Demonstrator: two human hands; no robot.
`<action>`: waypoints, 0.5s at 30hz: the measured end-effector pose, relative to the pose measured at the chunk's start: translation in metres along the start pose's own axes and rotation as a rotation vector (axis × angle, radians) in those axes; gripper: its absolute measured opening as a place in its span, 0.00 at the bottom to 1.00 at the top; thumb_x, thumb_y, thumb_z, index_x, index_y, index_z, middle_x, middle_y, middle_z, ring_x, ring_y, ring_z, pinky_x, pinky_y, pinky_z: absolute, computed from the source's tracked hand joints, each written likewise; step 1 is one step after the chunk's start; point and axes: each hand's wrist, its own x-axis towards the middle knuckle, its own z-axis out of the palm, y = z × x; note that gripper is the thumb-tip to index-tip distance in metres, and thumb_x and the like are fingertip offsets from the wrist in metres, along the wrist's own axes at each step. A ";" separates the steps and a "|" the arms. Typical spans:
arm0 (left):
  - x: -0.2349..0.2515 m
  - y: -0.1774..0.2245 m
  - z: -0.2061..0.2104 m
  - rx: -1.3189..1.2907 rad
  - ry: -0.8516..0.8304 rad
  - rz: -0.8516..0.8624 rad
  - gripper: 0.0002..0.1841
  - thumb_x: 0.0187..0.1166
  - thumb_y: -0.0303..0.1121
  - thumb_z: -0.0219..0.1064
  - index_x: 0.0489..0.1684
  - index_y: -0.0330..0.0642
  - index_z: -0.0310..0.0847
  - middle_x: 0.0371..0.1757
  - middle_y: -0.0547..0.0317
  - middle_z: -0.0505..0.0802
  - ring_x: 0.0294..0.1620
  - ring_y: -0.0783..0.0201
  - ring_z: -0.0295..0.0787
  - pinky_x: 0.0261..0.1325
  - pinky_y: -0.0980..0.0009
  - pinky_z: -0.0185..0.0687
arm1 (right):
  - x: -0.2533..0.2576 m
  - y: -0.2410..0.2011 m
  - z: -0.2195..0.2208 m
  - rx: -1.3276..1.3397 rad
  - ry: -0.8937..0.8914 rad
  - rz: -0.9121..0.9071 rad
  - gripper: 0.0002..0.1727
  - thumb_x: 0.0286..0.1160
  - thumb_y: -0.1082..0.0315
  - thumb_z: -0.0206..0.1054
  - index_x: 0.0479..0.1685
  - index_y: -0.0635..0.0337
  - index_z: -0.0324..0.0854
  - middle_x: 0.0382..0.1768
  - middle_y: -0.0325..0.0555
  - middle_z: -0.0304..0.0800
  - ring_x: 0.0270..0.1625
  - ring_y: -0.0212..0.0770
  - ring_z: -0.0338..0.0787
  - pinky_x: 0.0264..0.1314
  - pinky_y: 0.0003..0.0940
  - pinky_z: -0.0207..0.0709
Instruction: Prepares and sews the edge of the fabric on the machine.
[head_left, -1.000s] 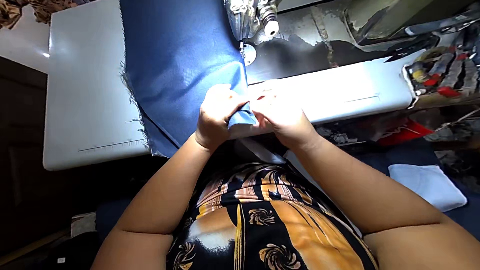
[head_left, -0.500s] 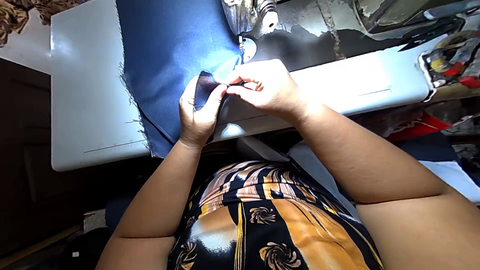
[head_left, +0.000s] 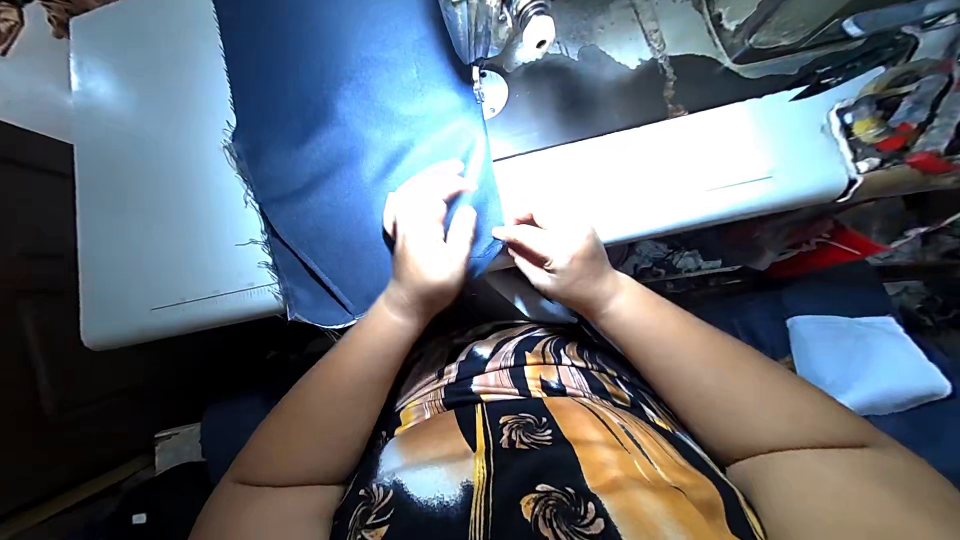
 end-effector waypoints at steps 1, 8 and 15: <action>0.009 -0.012 -0.004 0.095 -0.040 -0.052 0.17 0.87 0.41 0.54 0.62 0.45 0.83 0.79 0.54 0.83 0.88 0.57 0.66 0.86 0.39 0.46 | 0.000 0.002 0.000 -0.009 0.006 -0.032 0.13 0.78 0.67 0.64 0.49 0.54 0.96 0.45 0.50 0.93 0.49 0.48 0.90 0.51 0.49 0.78; 0.049 -0.035 -0.015 0.259 -0.228 -0.025 0.21 0.82 0.50 0.62 0.67 0.51 0.86 0.77 0.56 0.86 0.84 0.53 0.73 0.81 0.36 0.53 | -0.005 0.007 0.001 -0.030 0.029 -0.105 0.15 0.77 0.68 0.64 0.51 0.56 0.95 0.48 0.50 0.96 0.51 0.47 0.92 0.53 0.47 0.80; 0.067 -0.035 0.009 0.194 -0.331 0.036 0.22 0.79 0.52 0.65 0.61 0.49 0.87 0.82 0.58 0.81 0.85 0.56 0.71 0.76 0.36 0.58 | -0.008 0.008 -0.001 -0.032 0.021 -0.101 0.15 0.76 0.67 0.63 0.51 0.56 0.96 0.49 0.51 0.96 0.51 0.48 0.93 0.51 0.47 0.81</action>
